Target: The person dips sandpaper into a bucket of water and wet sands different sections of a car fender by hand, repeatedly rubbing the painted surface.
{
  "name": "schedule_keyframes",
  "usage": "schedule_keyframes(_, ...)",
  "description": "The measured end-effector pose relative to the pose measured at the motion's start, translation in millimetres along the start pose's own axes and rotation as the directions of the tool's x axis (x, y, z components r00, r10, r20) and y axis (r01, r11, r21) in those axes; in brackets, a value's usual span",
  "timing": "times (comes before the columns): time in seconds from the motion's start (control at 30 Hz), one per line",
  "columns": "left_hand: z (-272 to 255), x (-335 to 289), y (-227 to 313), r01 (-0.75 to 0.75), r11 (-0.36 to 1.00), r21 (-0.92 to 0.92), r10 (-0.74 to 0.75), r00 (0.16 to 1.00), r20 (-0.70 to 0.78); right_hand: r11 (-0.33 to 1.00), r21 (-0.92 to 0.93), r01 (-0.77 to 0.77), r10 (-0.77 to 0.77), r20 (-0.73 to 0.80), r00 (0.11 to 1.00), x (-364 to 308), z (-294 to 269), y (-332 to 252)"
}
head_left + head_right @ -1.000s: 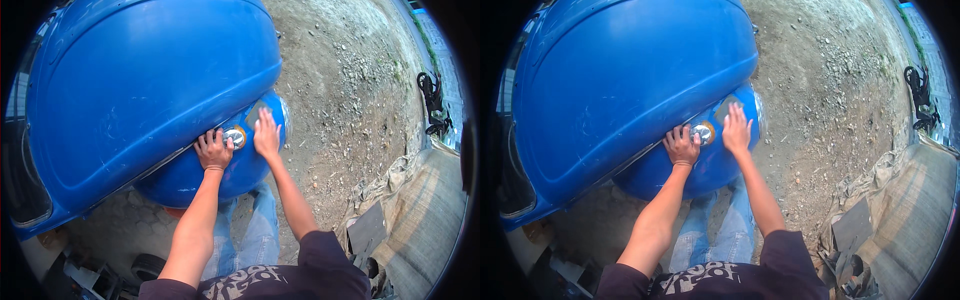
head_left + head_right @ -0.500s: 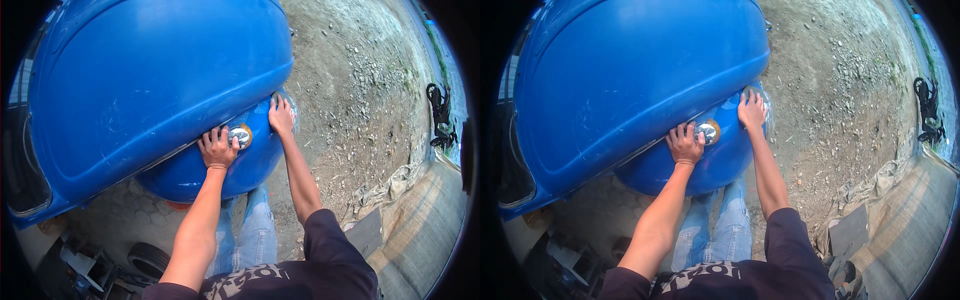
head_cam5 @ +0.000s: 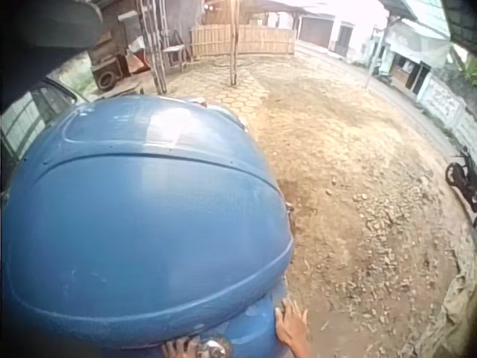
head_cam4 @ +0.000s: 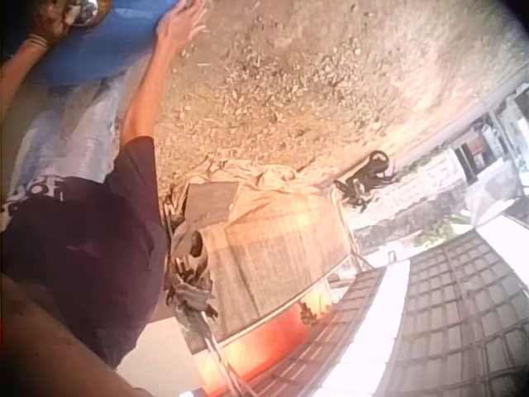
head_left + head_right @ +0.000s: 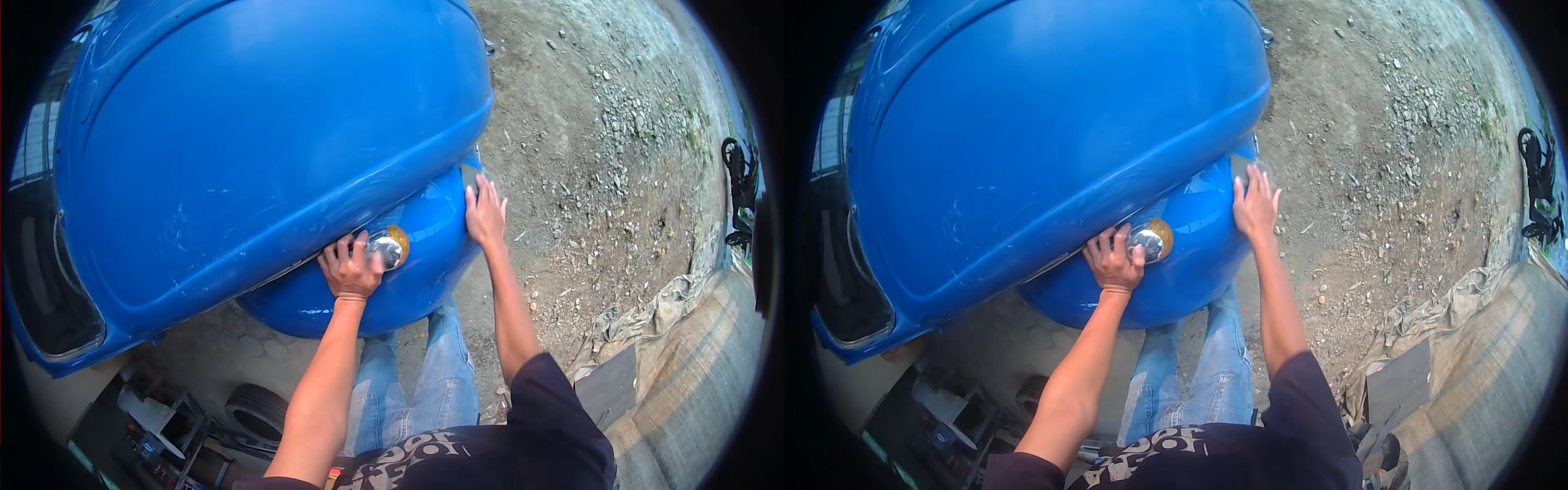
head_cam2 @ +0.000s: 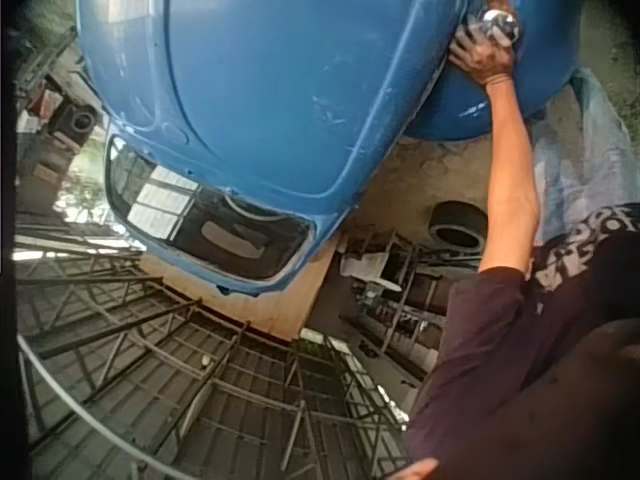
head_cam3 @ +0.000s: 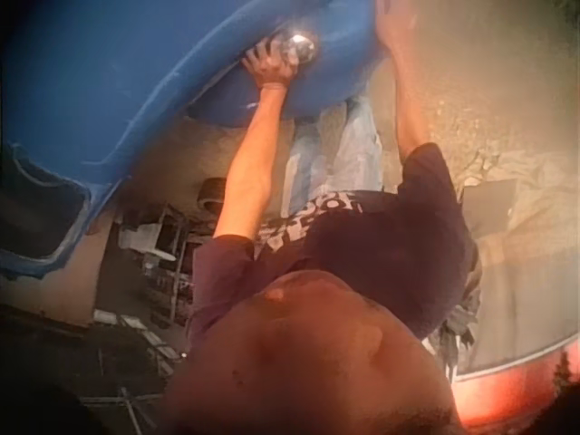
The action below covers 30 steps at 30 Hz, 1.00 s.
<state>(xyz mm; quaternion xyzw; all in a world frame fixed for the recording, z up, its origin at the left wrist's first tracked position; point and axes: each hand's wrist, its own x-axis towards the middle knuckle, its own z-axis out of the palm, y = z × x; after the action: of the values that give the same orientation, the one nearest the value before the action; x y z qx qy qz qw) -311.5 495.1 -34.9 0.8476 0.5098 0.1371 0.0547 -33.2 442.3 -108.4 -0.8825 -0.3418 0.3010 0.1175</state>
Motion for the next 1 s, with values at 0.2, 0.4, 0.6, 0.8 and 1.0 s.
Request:
schedule_keyframes(0.2,-5,6,-2,-0.024,1.0,0.015,0.024,1.0,-0.015,0.999,0.03,0.039,-0.035,-0.107,0.994,28,11,26)
schedule_keyframes(0.4,-6,5,-5,-0.049,0.999,0.002,0.049,0.999,-0.007,0.974,0.216,0.068,-0.074,0.018,0.997,67,6,35)
schedule_keyframes(0.6,-18,7,-10,-0.066,0.997,0.047,0.067,0.998,-0.011,0.979,0.162,0.123,-0.113,-0.066,0.991,-14,-3,13)
schedule_keyframes(0.8,-3,10,5,-0.085,0.996,0.009,0.085,0.996,0.0,0.967,0.244,-0.077,0.046,0.13,0.99,88,-4,23)
schedule_keyframes(1.0,-13,6,-13,-0.077,0.996,0.042,0.078,0.996,-0.033,0.904,0.242,0.352,-0.376,0.06,0.925,-124,-9,-55)
